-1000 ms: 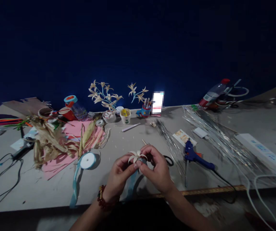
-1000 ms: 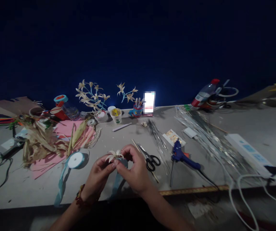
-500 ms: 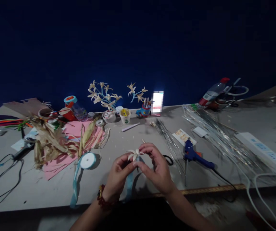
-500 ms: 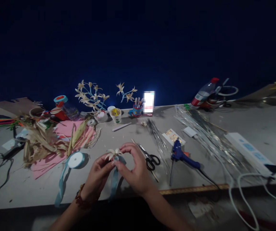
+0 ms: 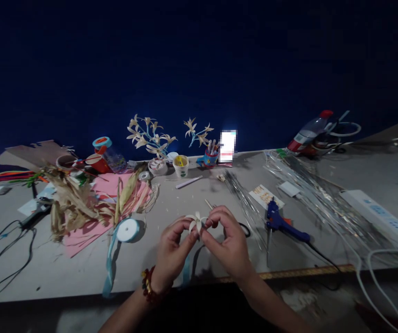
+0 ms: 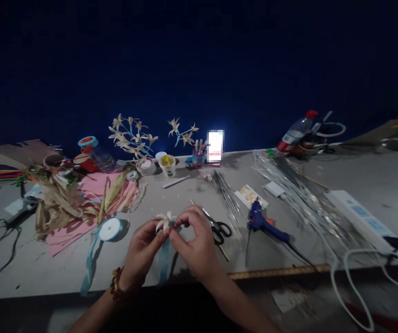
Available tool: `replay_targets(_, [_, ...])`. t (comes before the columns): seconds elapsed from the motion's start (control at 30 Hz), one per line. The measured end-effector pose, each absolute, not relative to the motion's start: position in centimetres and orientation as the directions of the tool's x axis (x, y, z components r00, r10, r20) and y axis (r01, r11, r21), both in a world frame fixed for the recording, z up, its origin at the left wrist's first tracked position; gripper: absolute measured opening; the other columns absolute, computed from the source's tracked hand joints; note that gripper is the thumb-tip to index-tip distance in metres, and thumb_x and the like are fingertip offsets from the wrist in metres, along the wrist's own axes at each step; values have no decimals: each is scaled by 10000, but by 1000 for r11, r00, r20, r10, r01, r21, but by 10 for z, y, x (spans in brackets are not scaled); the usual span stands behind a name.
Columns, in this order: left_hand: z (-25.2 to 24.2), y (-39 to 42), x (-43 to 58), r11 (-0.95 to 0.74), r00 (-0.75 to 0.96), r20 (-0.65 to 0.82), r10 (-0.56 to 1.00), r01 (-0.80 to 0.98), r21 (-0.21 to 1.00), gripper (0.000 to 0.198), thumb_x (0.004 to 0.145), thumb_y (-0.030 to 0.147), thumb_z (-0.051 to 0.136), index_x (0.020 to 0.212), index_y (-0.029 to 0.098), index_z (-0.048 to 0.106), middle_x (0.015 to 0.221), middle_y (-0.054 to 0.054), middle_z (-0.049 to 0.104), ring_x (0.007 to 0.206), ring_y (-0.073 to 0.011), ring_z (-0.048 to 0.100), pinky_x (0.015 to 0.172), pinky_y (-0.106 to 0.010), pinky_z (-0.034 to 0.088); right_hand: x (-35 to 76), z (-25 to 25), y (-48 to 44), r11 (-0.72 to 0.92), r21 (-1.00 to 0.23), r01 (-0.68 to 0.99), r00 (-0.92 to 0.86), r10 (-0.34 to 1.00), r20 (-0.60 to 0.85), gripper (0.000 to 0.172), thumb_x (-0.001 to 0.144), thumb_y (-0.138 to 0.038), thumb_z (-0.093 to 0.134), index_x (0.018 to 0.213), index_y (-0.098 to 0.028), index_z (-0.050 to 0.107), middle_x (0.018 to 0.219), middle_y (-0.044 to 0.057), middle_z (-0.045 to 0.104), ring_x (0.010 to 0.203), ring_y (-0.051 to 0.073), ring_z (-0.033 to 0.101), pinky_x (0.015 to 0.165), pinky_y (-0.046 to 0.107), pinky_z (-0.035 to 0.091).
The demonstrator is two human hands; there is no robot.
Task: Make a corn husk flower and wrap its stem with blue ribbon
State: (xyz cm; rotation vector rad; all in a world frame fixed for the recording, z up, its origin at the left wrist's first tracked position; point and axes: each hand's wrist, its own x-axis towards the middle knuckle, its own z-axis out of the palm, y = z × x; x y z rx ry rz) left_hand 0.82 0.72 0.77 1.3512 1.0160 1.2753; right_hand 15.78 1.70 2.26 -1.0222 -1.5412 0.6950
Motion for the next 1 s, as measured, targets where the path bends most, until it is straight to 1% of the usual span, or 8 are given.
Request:
replay_targets(0.17, [10,8,8,-287,57,282,958,115,951,111,908,244,634,837,184,695,908,-68,700,916,-219,641,858,-309,472,158,23,16,466,-824,321,-48,877,478,91,832,-134,605,805,-220,601,761,-3,534,716,173,525,677,308,424])
replay_targets(0.33, [13,8,7,-366,55,364,930,237,900,92,911,206,613,877,191,698,885,-58,701,877,-210,645,813,-300,474,158,23,16,475,-777,414,-41,862,505,84,838,-152,616,790,-219,602,733,-1,542,701,177,528,680,315,426])
replay_targets(0.47, [15,9,8,-423,70,422,904,292,858,93,893,157,611,871,197,692,879,-56,700,867,-211,643,801,-305,474,157,25,16,458,-771,442,-17,864,503,118,827,-140,601,741,-222,589,703,-2,537,676,176,515,664,314,422])
replay_targets(0.63, [14,9,10,-457,82,455,887,301,837,119,887,127,599,909,205,686,923,-71,709,920,-228,645,859,-338,471,155,23,17,451,-775,442,22,859,512,143,807,-121,599,713,-223,562,679,-15,519,663,171,505,667,314,419])
replay_targets(0.73, [13,9,12,-453,52,457,888,277,847,128,869,132,622,941,208,695,937,-81,705,927,-236,645,848,-339,480,155,19,18,456,-776,436,52,848,528,152,806,-113,604,723,-225,542,681,-23,497,666,167,501,669,311,413])
replay_targets(0.87, [14,8,14,-429,-3,446,895,266,863,142,833,141,666,945,215,712,908,-76,709,892,-238,648,819,-335,488,155,17,18,449,-780,436,83,843,532,173,799,-103,612,718,-227,522,681,-27,476,675,166,499,667,305,405])
replay_targets(1.0, [13,8,16,-432,12,446,895,276,859,122,837,137,658,915,211,717,852,-60,710,831,-219,648,784,-313,485,153,18,18,454,-801,390,100,844,527,190,807,-104,615,703,-224,511,675,-34,451,662,158,489,653,295,401])
